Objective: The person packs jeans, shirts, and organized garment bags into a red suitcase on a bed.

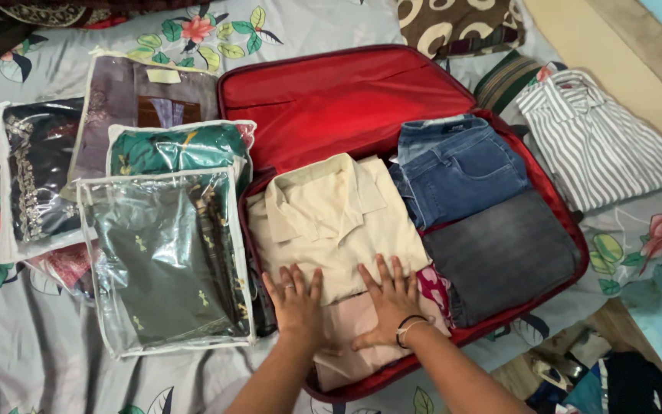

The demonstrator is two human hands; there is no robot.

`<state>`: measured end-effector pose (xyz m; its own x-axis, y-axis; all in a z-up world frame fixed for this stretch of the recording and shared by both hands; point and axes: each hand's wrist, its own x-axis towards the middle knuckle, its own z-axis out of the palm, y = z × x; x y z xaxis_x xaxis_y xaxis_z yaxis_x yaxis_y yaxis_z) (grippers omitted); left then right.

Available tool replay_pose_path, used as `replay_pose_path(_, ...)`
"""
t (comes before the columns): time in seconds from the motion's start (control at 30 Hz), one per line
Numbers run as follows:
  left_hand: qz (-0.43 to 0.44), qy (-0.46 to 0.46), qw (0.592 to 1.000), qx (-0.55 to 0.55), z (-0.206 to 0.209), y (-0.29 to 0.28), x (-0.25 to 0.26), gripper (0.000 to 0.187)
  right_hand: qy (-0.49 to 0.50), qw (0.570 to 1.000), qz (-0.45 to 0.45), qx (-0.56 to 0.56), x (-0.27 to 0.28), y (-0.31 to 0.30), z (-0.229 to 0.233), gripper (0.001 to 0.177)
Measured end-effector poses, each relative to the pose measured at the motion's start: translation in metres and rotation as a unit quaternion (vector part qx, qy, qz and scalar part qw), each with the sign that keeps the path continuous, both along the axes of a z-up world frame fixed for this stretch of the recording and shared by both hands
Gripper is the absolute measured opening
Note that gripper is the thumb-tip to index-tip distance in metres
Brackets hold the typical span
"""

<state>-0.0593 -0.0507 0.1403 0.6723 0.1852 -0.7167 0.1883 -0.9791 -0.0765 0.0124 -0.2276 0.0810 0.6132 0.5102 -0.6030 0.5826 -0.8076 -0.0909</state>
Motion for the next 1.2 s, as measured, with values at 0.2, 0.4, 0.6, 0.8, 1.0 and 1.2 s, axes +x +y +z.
replay_pose_path(0.2, 0.337, -0.447, 0.816, -0.146, -0.068, 0.102, -0.013, 0.038, 0.006, 0.985, -0.163, 0.057, 0.050, 0.025, -0.013, 0.150)
replay_pose_path(0.4, 0.469, -0.311, 0.826, 0.027, -0.126, 0.184, -0.031, 0.110, 0.034, 0.982, -0.187, -0.020, 0.033, 0.050, -0.025, 0.149)
replay_pose_path(0.6, 0.492, -0.232, 0.839, -0.009, -0.159, 0.184, -0.011, 0.130, 0.036, 0.978, -0.196, -0.065, 0.038, 0.059, -0.041, 0.151)
replay_pose_path(0.8, 0.431, -0.318, 0.844, 0.029, -0.187, 0.189, -0.026, 0.067, 0.014, 0.977, -0.196, -0.082, 0.033, 0.062, -0.042, 0.152)
replay_pose_path(1.0, 0.430, -0.366, 0.826, 0.004, -0.126, 0.187, -0.041, 0.046, 0.014, 0.979, -0.189, -0.074, 0.034, 0.059, -0.038, 0.150)
replay_pose_path(1.2, 0.407, -0.419, 0.811, -0.034, -0.022, 0.206, -0.032, 0.040, 0.081, 0.982, -0.169, -0.018, 0.044, 0.039, -0.041, 0.141)
